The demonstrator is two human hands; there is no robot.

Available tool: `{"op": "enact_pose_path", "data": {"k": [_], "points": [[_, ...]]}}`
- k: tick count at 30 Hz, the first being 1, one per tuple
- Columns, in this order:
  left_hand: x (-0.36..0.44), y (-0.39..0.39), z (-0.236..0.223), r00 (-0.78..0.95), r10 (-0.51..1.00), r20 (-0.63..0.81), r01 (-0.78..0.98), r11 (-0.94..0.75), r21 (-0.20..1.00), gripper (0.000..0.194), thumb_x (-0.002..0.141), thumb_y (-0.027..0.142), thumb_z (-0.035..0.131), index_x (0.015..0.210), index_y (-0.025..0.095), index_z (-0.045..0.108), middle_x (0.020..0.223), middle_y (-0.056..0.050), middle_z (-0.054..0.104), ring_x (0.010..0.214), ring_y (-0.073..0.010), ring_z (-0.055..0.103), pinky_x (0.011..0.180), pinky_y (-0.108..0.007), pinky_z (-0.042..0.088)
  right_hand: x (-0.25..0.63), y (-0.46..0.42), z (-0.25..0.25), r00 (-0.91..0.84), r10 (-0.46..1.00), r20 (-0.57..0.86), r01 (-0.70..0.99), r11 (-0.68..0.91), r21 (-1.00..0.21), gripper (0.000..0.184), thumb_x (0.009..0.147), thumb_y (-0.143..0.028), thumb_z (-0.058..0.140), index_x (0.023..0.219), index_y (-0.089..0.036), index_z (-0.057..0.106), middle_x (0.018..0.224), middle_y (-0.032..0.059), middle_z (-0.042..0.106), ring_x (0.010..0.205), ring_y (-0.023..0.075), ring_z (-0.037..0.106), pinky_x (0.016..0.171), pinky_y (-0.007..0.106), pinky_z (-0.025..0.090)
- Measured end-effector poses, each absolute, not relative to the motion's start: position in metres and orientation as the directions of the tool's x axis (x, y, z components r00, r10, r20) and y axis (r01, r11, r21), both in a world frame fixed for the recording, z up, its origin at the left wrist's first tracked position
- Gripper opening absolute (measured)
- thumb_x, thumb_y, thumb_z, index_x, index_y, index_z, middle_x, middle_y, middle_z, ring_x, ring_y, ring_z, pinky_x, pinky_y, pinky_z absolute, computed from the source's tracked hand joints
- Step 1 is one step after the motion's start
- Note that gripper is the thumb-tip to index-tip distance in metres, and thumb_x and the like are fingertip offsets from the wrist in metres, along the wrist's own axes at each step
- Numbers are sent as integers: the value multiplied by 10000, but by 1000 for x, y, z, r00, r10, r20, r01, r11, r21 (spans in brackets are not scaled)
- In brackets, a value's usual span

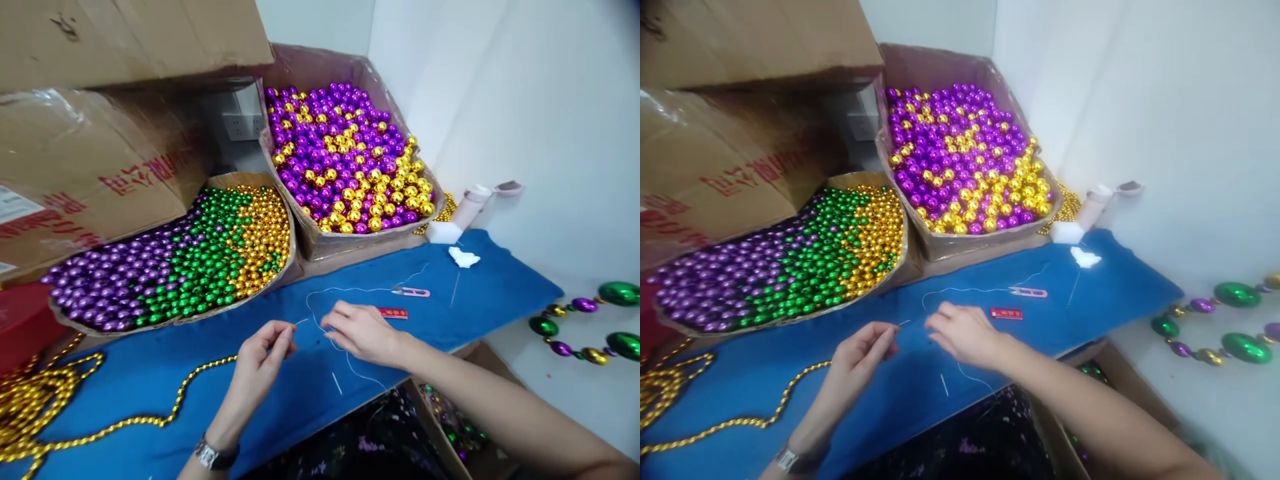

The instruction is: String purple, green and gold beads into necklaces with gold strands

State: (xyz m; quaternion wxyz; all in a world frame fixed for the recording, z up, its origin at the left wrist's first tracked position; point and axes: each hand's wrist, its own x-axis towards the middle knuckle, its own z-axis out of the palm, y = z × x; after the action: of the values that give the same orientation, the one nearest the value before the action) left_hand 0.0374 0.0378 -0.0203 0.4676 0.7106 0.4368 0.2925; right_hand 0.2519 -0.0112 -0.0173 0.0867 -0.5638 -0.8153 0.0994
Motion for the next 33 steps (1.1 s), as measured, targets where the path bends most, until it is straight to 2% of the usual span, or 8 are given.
{"op": "enact_pose_path", "data": {"k": [3, 9, 14, 18, 21, 27, 31, 33], "points": [[29, 32, -20, 392, 920, -10, 308, -121, 944, 182, 860, 353, 530, 849, 185, 599, 669, 2, 650, 623, -154, 584, 608, -244, 467, 278, -49, -30, -367, 926, -87, 891, 323, -320, 175, 907, -337, 482, 886, -227, 617, 857, -6, 630, 692, 119, 585, 559, 218, 351], [27, 24, -18, 371, 928, -45, 292, -71, 954, 183, 840, 366, 564, 851, 189, 611, 711, -3, 659, 633, -149, 577, 616, -234, 459, 317, -139, -71, -315, 928, -201, 889, 214, -406, 106, 821, -253, 610, 718, -236, 627, 624, -83, 638, 575, 75, 595, 540, 162, 379], [37, 18, -19, 409, 912, -40, 298, -92, 950, 191, 812, 372, 599, 844, 191, 650, 689, 9, 610, 644, -147, 533, 602, -226, 433, 298, -174, -120, -190, 977, -98, 939, 152, -309, 232, 943, -168, 386, 965, -199, 615, 800, -1, 674, 674, 100, 619, 571, 180, 417], [42, 13, -21, 435, 897, -81, 301, -60, 952, 205, 812, 381, 594, 851, 190, 660, 670, 9, 604, 638, -149, 521, 573, -221, 416, 280, -177, -132, -383, 924, -13, 909, 374, -185, 317, 895, -131, 426, 1169, -240, 543, 845, 29, 659, 722, 173, 602, 648, 296, 414], [45, 9, -21, 424, 899, -108, 269, -11, 963, 201, 803, 376, 607, 836, 187, 666, 678, 7, 603, 635, -145, 519, 572, -218, 419, 275, -171, -135, -452, 892, 15, 888, 451, -84, 425, 864, -78, 437, 1276, -178, 461, 807, 53, 648, 677, 190, 580, 626, 331, 386], [47, 1, -21, 377, 914, -149, 192, 81, 978, 184, 790, 353, 628, 802, 174, 669, 635, 24, 555, 572, -117, 468, 538, -205, 391, 276, -152, -140, -448, 894, 0, 894, 448, 10, 99, 820, -106, 523, 859, -181, 575, 772, 37, 625, 668, 185, 570, 603, 322, 365], [44, 0, -26, 357, 914, -196, 109, 167, 980, 181, 800, 354, 624, 819, 177, 656, 613, 38, 527, 555, -108, 455, 537, -201, 380, 281, -148, -129, -403, 915, -21, 915, 404, 21, 67, 867, -184, 521, 807, -204, 542, 783, 11, 621, 634, 165, 583, 563, 294, 357], [43, 0, -28, 348, 911, -221, 90, 202, 975, 188, 788, 362, 633, 816, 178, 659, 604, 40, 522, 545, -108, 451, 527, -203, 379, 283, -150, -127, -426, 904, -30, 904, 427, 22, 68, 860, -170, 523, 894, -218, 556, 792, -1, 628, 640, 165, 595, 571, 292, 364]]}}
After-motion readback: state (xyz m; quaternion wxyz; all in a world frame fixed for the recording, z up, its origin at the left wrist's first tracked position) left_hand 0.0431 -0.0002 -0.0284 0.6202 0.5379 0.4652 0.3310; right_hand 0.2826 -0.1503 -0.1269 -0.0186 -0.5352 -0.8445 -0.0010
